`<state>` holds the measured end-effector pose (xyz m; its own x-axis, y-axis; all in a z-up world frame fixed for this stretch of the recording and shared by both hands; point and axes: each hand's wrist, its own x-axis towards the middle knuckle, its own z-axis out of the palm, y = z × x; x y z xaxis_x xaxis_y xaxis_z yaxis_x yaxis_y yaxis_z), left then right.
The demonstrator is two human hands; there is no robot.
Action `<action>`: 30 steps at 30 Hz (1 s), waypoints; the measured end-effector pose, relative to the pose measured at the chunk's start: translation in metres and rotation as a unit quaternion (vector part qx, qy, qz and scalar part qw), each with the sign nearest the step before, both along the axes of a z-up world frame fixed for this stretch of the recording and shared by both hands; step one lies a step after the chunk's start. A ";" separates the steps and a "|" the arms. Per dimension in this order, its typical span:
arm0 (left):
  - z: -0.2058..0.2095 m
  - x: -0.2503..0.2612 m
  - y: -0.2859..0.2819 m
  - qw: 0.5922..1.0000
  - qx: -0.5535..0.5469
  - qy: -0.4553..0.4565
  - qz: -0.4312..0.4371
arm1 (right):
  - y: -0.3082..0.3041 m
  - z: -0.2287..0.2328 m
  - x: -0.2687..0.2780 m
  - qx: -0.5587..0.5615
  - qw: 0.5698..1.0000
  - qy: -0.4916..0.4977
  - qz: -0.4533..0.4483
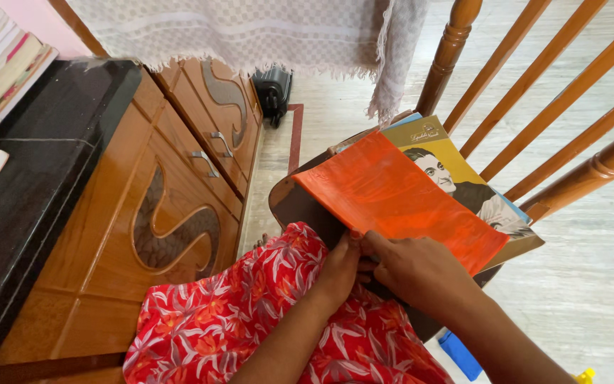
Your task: The person picks up books one by one from a wooden chair and places them onto a stack on a nearby cabinet. The person handles various textbooks and notebooks, aligning them as they build the stack.
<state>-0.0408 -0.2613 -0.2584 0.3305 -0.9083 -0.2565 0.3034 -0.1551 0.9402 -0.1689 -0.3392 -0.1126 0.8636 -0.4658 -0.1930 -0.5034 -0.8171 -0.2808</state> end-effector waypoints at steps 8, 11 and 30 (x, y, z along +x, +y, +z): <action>-0.011 0.005 -0.002 0.996 0.005 0.083 0.036 | -0.010 -0.033 -0.002 0.014 0.995 -0.097 -0.027; -0.016 0.004 -0.005 0.994 -0.032 0.092 0.049 | -0.029 -0.065 -0.011 -0.111 0.982 -0.153 0.002; 0.026 -0.001 0.012 0.991 0.050 -0.041 -0.116 | -0.086 -0.086 -0.047 -0.205 0.947 -0.060 -0.240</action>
<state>-0.0422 -0.2491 -0.2326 0.1385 -0.9335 -0.3308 0.1723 -0.3063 0.9362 -0.2163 -0.4248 -0.1988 0.5375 -0.8248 0.1754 -0.8291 -0.5549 -0.0683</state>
